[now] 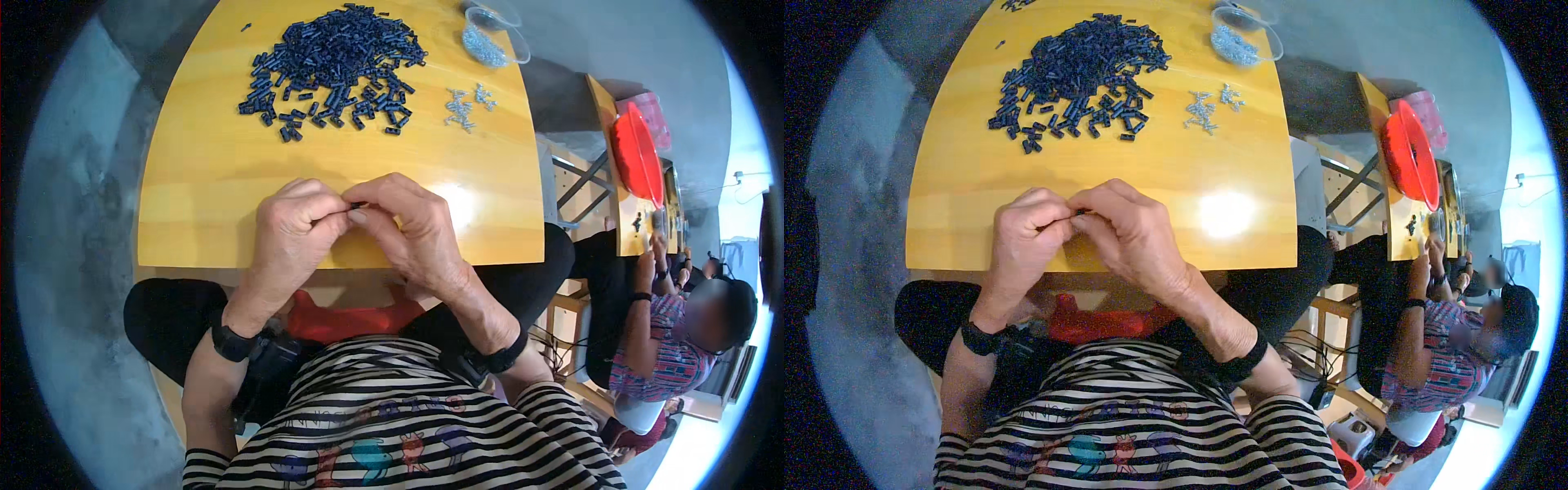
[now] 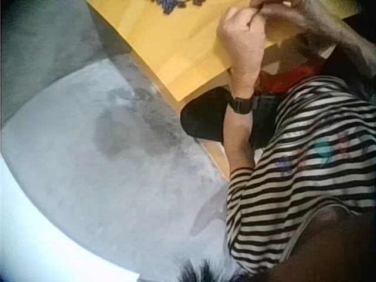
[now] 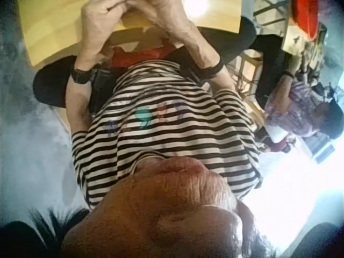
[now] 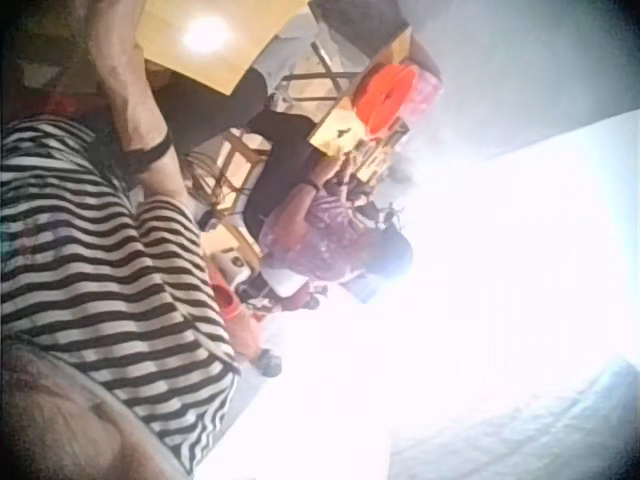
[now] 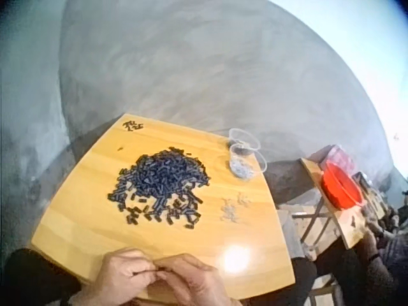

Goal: Assembling small plastic components by inserting one into another manually.

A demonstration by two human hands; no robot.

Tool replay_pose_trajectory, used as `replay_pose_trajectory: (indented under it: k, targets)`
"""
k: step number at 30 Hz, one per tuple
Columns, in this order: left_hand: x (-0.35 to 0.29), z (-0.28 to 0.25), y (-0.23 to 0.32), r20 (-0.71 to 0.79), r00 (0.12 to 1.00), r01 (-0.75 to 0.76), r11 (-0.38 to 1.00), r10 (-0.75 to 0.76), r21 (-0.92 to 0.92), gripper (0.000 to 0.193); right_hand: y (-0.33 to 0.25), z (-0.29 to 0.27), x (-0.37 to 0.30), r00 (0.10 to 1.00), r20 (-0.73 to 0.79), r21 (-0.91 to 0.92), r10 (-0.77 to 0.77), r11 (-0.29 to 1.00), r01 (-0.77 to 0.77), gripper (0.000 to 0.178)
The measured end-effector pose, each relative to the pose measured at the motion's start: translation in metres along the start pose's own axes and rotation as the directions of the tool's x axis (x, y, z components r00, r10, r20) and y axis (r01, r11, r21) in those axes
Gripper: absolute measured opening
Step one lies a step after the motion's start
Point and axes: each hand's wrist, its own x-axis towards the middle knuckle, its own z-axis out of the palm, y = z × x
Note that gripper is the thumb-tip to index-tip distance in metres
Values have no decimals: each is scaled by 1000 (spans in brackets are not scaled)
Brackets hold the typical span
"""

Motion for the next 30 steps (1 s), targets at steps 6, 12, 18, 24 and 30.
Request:
replay_pose_trajectory:
  k: [6, 12, 18, 24, 30]
  targets:
    - [3, 18, 9, 48, 986, -166, 979, 161, 115, 15, 5, -16, -17, 984, -96, -10, 147, 989, -149, 11]
    - [7, 25, -1, 115, 970, -223, 972, 215, 71, 16, 45, -117, -20, 855, -468, 73, 224, 974, -215, 14]
    - [14, 10, -7, 90, 988, -132, 990, 127, 50, 9, 180, -253, -46, 823, -512, -114, 246, 930, -349, 13]
    - [36, -15, -16, -71, 997, -19, 992, 28, 128, 7, 251, -317, -76, 676, -448, -458, 585, 499, -736, 32]
    - [49, -38, -30, -222, 969, -32, 944, 109, 328, 8, 219, -294, -56, 788, -438, -228, 433, 795, -563, 33]
